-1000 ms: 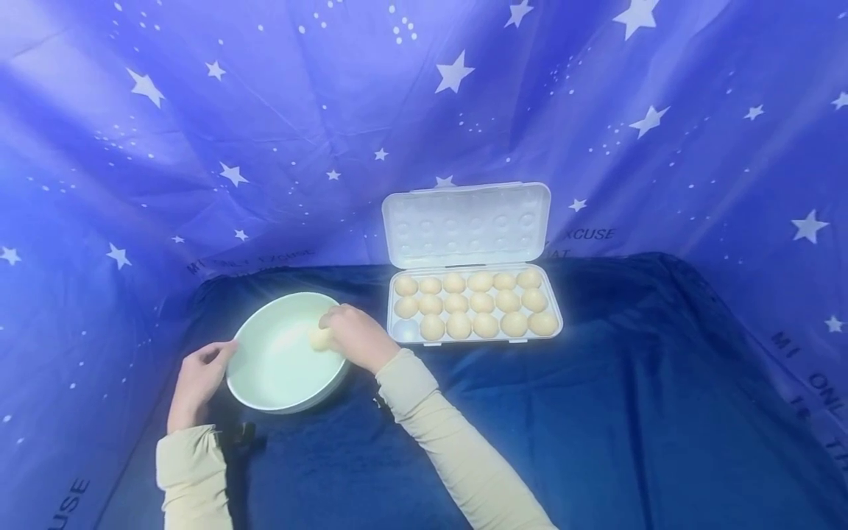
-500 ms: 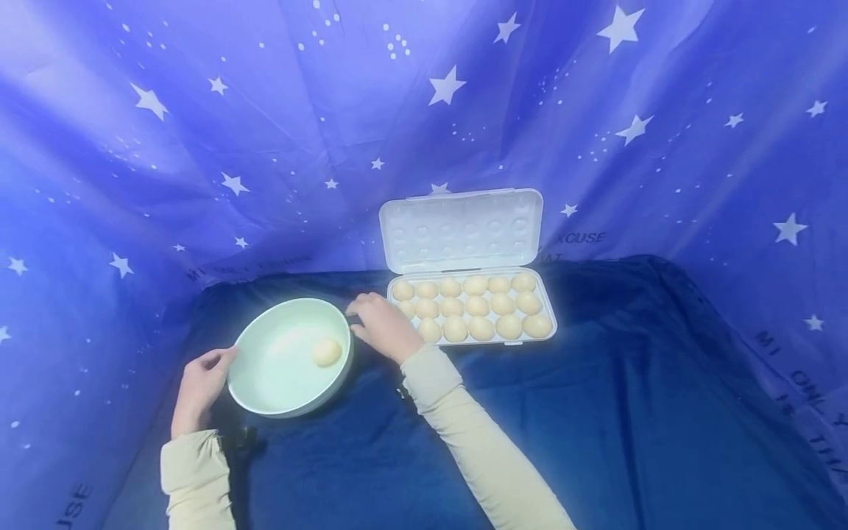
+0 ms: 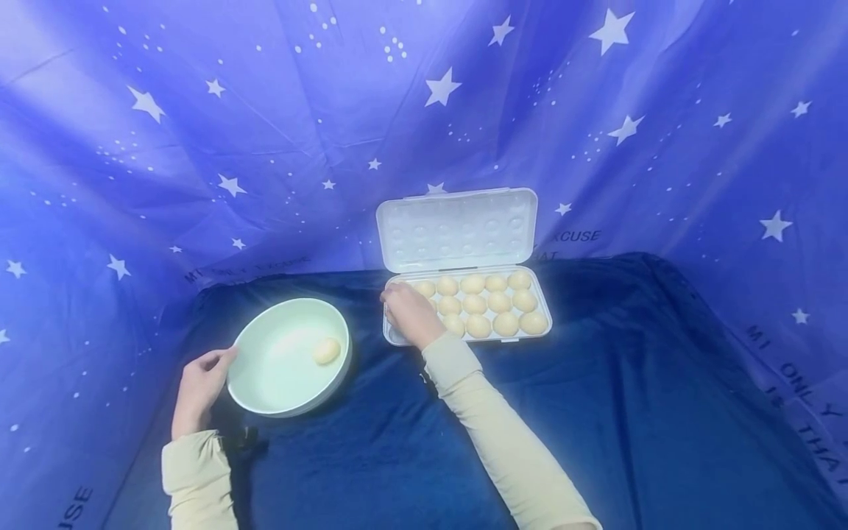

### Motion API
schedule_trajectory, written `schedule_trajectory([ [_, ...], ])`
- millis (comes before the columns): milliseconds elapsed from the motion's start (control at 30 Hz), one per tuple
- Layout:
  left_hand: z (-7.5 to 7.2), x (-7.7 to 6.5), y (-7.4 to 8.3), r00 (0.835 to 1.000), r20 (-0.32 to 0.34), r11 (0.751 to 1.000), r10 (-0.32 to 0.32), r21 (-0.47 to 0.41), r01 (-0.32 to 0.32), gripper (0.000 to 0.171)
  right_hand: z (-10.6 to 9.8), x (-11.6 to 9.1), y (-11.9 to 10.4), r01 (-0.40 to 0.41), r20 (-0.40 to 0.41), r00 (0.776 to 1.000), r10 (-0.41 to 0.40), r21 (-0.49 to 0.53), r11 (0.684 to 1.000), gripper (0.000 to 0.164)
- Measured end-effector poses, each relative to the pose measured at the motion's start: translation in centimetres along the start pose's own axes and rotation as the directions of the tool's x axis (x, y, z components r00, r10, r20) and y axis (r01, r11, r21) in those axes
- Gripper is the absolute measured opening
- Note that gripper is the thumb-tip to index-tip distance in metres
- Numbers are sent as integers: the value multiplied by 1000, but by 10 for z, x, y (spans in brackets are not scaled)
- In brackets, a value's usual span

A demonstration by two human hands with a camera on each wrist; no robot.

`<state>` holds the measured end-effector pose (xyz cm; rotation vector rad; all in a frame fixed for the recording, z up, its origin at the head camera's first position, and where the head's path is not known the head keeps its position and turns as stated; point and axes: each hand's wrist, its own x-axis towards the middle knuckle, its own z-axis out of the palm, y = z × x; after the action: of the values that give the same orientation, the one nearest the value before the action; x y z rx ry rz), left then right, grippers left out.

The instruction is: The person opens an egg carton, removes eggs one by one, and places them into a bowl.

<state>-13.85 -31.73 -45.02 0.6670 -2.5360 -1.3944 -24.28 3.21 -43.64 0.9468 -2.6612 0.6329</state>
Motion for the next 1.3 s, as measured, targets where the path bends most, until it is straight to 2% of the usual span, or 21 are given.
schedule_trajectory([
  [133, -1, 0, 0, 1000, -18, 1000, 0, 30, 1, 40, 3, 0, 4, -3, 2, 1000, 3, -30, 1000, 20],
  [300, 0, 2, 1, 1000, -11, 1000, 8, 6, -8, 41, 2, 1, 5, -38, 14, 999, 39, -58, 998, 11],
  [633, 0, 3, 0, 1000, 27, 1000, -1, -24, 2, 43, 10, -2, 13, -37, 80, 996, 47, -120, 992, 12],
  [1067, 2, 2, -2, 1000, 16, 1000, -1, -25, 2, 42, 16, -2, 19, 10, 64, 998, -4, -97, 995, 16],
  [1300, 0, 4, -3, 1000, 17, 1000, 3, -25, -3, 42, 17, -2, 22, -26, 58, 998, 29, -57, 998, 27],
])
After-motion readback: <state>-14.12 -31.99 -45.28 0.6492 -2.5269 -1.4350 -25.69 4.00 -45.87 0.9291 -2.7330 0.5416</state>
